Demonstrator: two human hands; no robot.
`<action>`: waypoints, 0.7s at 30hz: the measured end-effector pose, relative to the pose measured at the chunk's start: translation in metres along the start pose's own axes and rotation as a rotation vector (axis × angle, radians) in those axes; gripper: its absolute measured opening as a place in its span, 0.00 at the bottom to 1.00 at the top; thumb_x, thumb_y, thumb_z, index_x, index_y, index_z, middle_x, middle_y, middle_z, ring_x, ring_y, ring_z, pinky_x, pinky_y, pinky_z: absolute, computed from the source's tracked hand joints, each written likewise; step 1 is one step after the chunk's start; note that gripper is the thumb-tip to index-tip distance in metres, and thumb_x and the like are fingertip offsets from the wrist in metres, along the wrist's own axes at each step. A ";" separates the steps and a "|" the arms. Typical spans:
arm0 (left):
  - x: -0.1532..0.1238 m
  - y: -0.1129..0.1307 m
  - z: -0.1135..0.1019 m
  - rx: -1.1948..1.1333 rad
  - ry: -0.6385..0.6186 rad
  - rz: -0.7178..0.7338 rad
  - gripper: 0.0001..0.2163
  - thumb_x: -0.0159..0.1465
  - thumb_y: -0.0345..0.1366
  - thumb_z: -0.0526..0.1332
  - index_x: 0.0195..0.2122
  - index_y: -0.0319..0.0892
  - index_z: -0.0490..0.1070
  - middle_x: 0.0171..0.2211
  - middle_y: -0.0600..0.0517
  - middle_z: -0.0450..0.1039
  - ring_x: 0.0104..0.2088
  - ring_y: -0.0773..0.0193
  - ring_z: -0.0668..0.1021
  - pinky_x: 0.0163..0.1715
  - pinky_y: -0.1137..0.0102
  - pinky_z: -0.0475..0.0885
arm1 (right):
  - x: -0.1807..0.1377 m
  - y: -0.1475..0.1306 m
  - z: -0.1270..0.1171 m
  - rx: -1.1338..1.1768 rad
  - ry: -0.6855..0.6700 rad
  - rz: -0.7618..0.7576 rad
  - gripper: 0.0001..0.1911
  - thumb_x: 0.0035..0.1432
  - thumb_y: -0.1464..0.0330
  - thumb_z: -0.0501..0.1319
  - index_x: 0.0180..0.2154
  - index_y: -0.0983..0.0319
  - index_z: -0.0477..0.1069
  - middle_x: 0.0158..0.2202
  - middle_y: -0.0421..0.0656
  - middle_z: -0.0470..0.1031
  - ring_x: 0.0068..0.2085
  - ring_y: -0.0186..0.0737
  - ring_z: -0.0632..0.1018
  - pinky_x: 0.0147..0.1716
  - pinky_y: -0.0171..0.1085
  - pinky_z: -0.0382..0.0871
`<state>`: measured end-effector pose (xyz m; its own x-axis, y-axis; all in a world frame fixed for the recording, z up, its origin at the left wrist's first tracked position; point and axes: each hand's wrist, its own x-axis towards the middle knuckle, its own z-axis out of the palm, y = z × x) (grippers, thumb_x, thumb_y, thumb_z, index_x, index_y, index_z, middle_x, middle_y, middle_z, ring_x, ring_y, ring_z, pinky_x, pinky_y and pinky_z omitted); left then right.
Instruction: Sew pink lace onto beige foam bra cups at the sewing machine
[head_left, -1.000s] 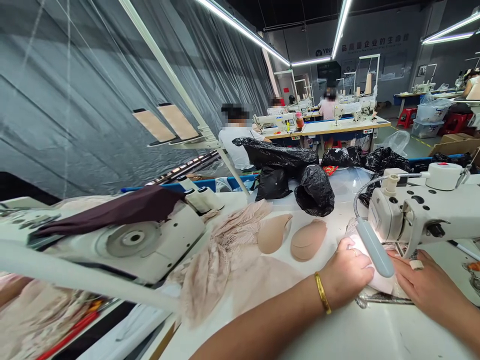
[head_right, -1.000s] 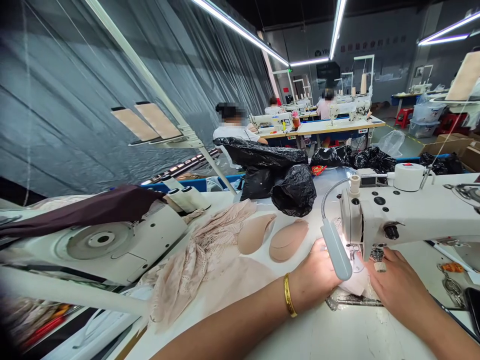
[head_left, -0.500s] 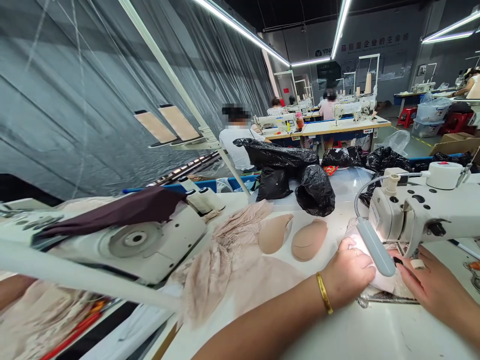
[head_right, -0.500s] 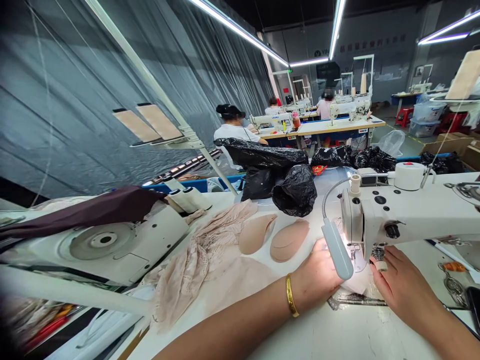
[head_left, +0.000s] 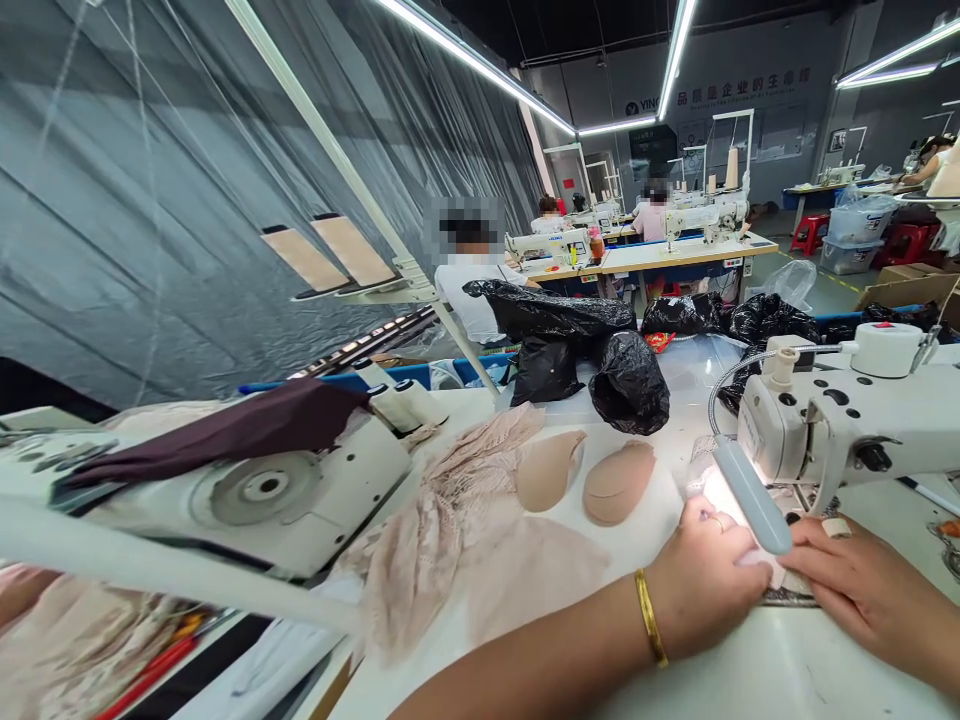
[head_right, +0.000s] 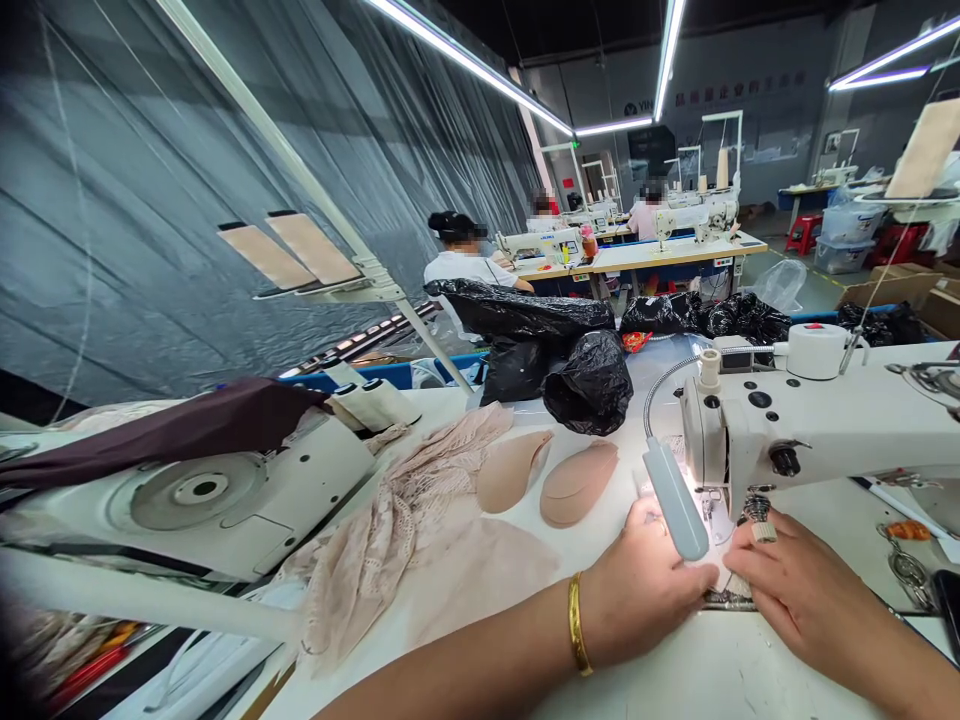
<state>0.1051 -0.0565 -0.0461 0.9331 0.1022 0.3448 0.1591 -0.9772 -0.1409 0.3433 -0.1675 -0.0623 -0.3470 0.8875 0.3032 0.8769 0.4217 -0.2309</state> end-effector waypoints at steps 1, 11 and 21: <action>-0.002 0.004 -0.002 -0.016 0.001 0.000 0.04 0.68 0.35 0.62 0.36 0.43 0.70 0.34 0.52 0.73 0.35 0.60 0.74 0.46 0.57 0.66 | 0.000 -0.002 -0.002 0.028 -0.045 -0.006 0.16 0.70 0.74 0.53 0.48 0.52 0.77 0.42 0.42 0.79 0.40 0.44 0.80 0.40 0.42 0.76; 0.002 -0.014 0.003 -0.104 -0.033 0.024 0.06 0.68 0.31 0.61 0.33 0.42 0.73 0.35 0.53 0.75 0.36 0.60 0.76 0.52 0.53 0.64 | 0.004 0.001 0.010 0.061 -0.064 0.029 0.17 0.71 0.75 0.52 0.52 0.53 0.73 0.46 0.44 0.76 0.42 0.44 0.79 0.38 0.40 0.72; 0.011 -0.046 0.004 -0.108 -0.092 0.032 0.07 0.70 0.31 0.61 0.43 0.46 0.79 0.48 0.50 0.81 0.44 0.59 0.79 0.61 0.53 0.60 | 0.004 0.007 0.030 -0.089 -0.051 0.112 0.19 0.73 0.73 0.48 0.54 0.53 0.72 0.39 0.42 0.77 0.27 0.41 0.73 0.26 0.41 0.67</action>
<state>0.1093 -0.0094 -0.0392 0.9636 0.0822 0.2544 0.0974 -0.9941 -0.0479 0.3379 -0.1555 -0.0899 -0.2598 0.9374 0.2319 0.9362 0.3033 -0.1775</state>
